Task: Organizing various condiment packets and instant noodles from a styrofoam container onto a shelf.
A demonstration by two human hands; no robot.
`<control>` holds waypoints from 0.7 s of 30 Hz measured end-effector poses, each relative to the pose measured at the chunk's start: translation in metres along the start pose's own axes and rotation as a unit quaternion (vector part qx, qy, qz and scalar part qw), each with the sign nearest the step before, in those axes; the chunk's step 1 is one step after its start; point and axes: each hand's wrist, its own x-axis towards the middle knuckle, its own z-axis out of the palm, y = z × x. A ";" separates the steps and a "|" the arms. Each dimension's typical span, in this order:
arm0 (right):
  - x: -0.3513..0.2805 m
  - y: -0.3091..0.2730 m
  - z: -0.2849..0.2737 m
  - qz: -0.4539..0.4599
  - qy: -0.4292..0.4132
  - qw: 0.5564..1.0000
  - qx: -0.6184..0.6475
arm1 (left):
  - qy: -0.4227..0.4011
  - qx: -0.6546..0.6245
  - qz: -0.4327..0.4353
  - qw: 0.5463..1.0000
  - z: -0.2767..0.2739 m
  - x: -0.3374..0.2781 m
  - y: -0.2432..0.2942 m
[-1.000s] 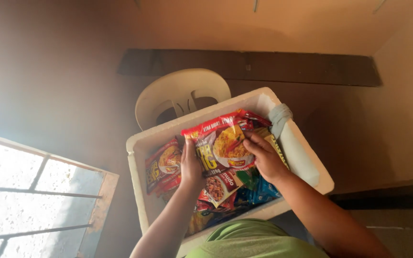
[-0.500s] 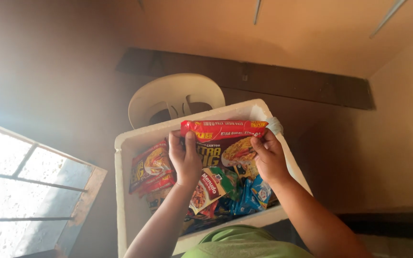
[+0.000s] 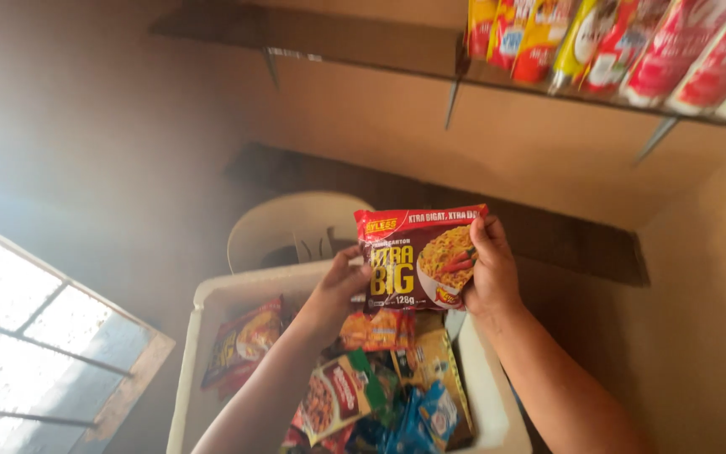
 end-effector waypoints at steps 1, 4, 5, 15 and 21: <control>0.008 -0.011 0.019 -0.005 0.004 1.000 -0.011 | -0.014 0.034 -0.008 0.999 0.001 0.004 0.009; 0.056 -0.021 0.034 -0.035 -0.042 0.998 -0.014 | -0.022 0.086 0.041 0.995 -0.005 0.041 0.036; 0.077 -0.021 0.033 -0.057 -0.088 0.994 -0.011 | -0.014 0.098 0.092 0.991 -0.007 0.056 0.045; 0.186 -0.054 0.132 -0.197 -0.171 0.897 -0.357 | 0.060 0.168 0.279 0.944 0.027 0.213 0.211; 0.231 -0.043 0.116 -0.461 -0.184 0.571 -0.654 | 0.132 0.276 0.255 0.917 0.043 0.290 0.229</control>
